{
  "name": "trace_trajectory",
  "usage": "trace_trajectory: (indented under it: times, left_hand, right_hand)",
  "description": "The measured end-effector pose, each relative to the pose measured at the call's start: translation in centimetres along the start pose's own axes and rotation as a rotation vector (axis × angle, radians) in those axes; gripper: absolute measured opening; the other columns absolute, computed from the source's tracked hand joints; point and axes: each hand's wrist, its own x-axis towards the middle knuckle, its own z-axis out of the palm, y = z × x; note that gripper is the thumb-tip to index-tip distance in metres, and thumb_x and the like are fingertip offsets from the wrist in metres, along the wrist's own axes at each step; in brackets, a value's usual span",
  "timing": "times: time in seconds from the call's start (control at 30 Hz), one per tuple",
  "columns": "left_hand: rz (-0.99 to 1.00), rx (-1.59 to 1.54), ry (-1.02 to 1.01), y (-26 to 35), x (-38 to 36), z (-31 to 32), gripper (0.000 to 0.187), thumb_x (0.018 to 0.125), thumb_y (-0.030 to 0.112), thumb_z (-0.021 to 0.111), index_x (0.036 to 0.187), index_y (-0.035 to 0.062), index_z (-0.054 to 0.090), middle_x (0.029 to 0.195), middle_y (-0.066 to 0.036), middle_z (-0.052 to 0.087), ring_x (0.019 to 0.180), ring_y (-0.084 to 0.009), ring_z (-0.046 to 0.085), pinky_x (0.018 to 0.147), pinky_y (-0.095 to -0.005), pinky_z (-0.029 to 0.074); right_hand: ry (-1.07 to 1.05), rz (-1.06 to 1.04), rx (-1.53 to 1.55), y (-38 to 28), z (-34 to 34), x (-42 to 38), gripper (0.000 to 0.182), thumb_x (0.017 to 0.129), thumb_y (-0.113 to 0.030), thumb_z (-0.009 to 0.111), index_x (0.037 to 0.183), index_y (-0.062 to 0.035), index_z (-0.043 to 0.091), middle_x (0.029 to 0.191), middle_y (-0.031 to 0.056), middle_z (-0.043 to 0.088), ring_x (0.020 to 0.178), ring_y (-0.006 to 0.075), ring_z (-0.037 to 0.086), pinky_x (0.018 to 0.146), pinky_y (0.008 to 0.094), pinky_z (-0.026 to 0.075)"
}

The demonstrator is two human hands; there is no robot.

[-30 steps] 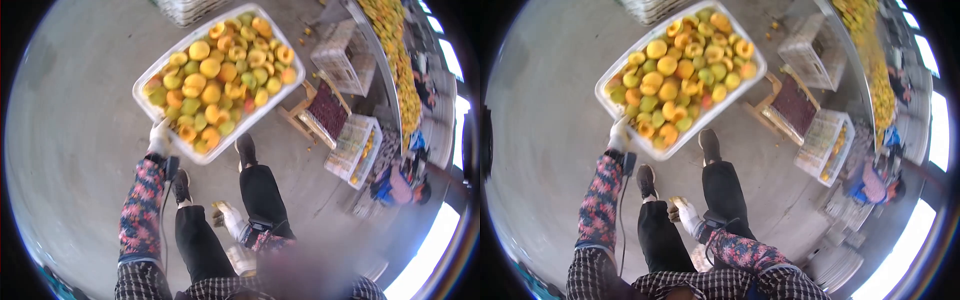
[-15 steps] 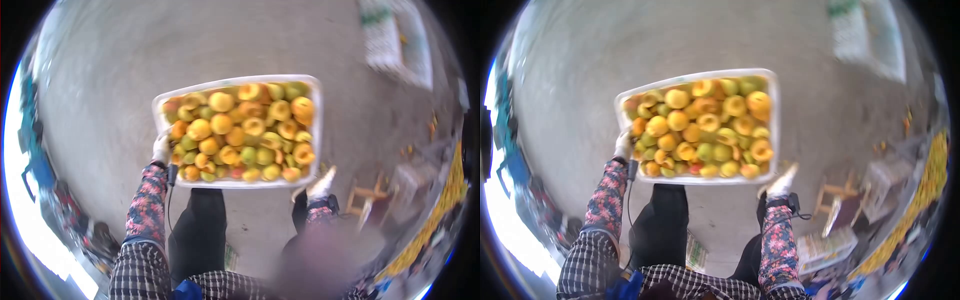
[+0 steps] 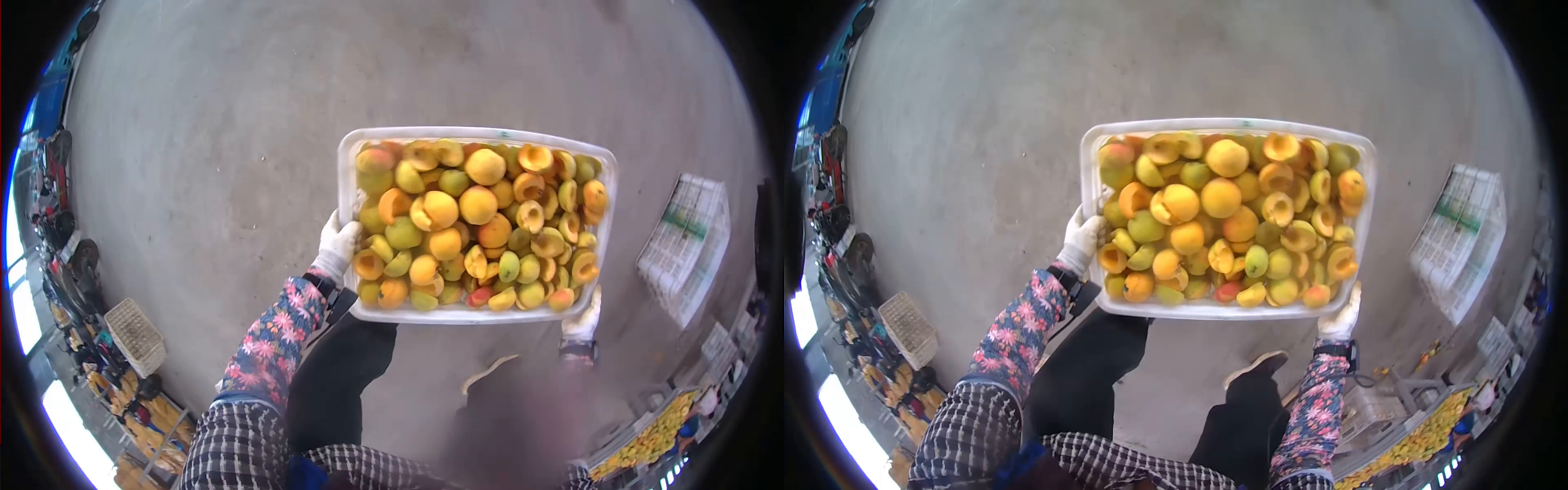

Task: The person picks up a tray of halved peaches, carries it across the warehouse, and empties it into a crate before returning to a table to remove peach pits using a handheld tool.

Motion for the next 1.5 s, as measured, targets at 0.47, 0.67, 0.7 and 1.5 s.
trace_trajectory:
  times: [0.47, 0.67, 0.7, 1.5]
  left_hand:
    - [0.011, -0.408, 0.714, -3.4, -2.9, -2.9, 0.008, 0.083, 0.009, 0.053, 0.075, 0.0066, 0.052, 0.065, -0.001, 0.047, 0.056, -0.0129, 0.045, 0.051, -0.026, 0.04]
    - [0.003, -0.421, 0.768, -2.1, -3.0, -1.5, 0.014, 0.09, 0.017, 0.05, 0.082, 0.0074, 0.058, 0.067, 0.003, 0.047, 0.058, -0.0098, 0.043, 0.053, -0.0247, 0.037]
    - [-0.017, -0.387, 0.757, -3.0, -3.3, -2.3, 0.014, 0.09, 0.016, 0.05, 0.083, 0.007, 0.058, 0.067, 0.003, 0.047, 0.057, -0.0097, 0.044, 0.052, -0.0245, 0.037]
    - [-0.054, 0.852, 0.447, -29.4, -8.1, -10.8, 0.047, 0.074, 0.01, 0.07, 0.119, 0.0159, 0.057, 0.117, -0.01, 0.056, 0.102, -0.0298, 0.059, 0.084, -0.0414, 0.052]
  right_hand:
    - [-0.265, -0.829, -1.393, 3.4, 40.0, 23.0, 0.048, 0.084, -0.043, 0.068, 0.108, -0.0009, 0.068, 0.105, 0.0215, 0.069, 0.101, 0.0332, 0.065, 0.091, 0.0374, 0.049]
    - [-0.155, -0.697, -1.347, 4.0, 43.0, 18.9, 0.05, 0.083, -0.043, 0.069, 0.108, 0.0006, 0.067, 0.101, 0.0183, 0.07, 0.096, 0.0294, 0.066, 0.084, 0.0356, 0.05]
    - [-0.16, -0.683, -1.334, 4.2, 42.8, 18.7, 0.049, 0.084, -0.041, 0.069, 0.108, 0.0008, 0.067, 0.101, 0.0181, 0.07, 0.096, 0.0286, 0.066, 0.084, 0.035, 0.05]
    - [-0.95, -1.768, -2.167, -7.8, 42.6, 35.1, 0.05, 0.098, -0.016, 0.045, 0.147, -0.0113, 0.037, 0.154, 0.0114, 0.031, 0.141, 0.023, 0.031, 0.115, 0.0303, 0.025]
